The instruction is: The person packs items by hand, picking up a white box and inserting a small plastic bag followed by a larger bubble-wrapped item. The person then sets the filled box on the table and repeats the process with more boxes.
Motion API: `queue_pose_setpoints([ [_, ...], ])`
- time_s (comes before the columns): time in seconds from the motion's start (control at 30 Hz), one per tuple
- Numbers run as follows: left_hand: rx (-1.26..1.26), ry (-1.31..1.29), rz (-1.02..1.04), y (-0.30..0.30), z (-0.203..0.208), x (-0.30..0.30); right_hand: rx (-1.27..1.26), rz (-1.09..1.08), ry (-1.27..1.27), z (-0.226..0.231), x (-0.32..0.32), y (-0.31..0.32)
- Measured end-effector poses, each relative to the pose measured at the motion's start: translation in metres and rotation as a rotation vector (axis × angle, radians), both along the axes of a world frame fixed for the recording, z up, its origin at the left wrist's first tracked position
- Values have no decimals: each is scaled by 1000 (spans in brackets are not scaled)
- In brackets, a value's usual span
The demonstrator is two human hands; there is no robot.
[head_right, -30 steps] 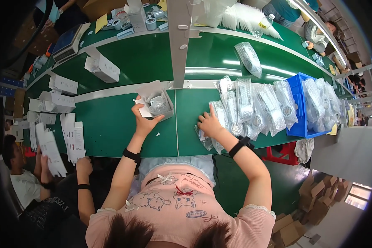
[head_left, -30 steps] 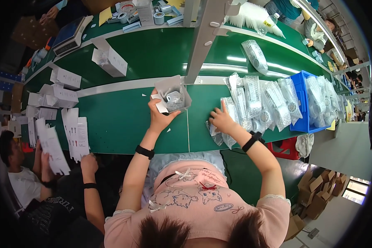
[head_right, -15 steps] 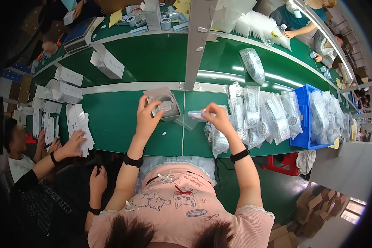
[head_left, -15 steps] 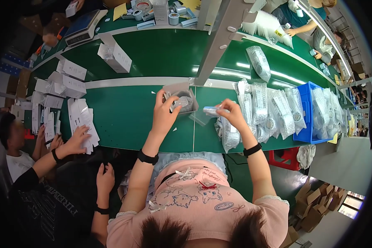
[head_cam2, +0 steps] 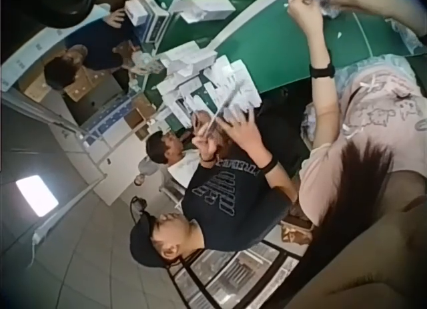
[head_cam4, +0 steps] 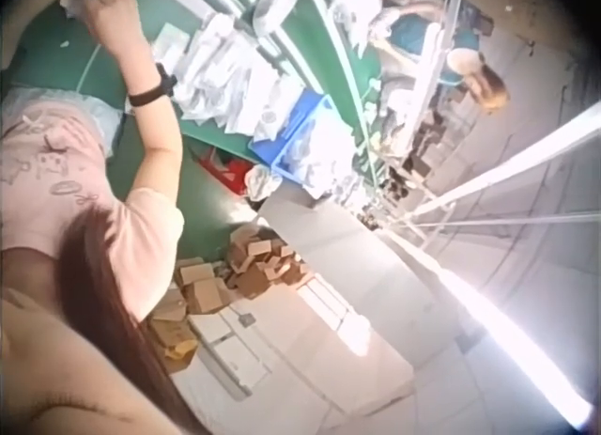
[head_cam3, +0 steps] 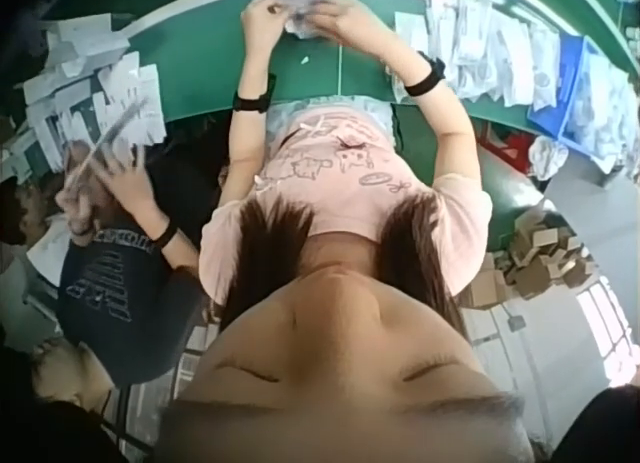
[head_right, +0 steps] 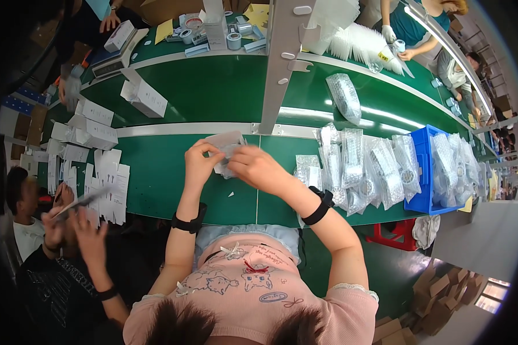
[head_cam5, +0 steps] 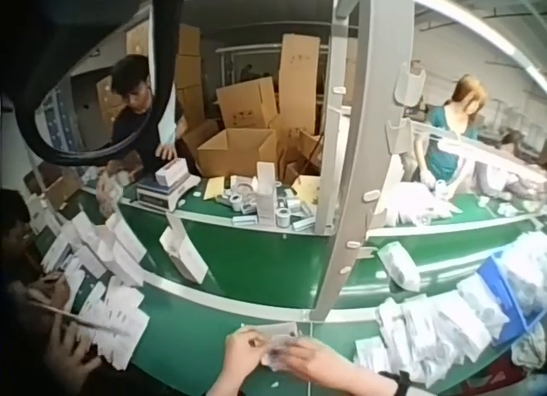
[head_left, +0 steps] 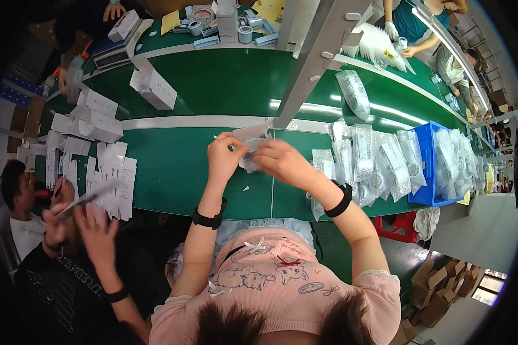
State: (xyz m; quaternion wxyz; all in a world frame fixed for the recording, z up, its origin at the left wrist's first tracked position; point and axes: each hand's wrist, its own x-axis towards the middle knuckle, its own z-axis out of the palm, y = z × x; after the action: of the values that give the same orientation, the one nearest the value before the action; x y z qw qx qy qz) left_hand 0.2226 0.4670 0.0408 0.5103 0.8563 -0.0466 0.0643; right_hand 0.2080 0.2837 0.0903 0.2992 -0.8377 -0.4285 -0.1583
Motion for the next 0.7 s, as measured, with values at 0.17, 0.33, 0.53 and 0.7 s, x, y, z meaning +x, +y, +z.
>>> queue_pose_setpoints([
  [0.17, -84, -10, 36, -3, -1, -3, -304, -104, -110, -17, -8, 8],
  [0.33, -71, -10, 81, -5, 2, -4, -145, -72, -209, -32, -1, 11],
  [0.53, -163, 3, 37, -2, -11, -4, -108, -16, -45, -25, -2, 2],
  [0.7, -175, -3, 35, -2, -12, 0, -95, -22, 33, -7, 4, 1],
])
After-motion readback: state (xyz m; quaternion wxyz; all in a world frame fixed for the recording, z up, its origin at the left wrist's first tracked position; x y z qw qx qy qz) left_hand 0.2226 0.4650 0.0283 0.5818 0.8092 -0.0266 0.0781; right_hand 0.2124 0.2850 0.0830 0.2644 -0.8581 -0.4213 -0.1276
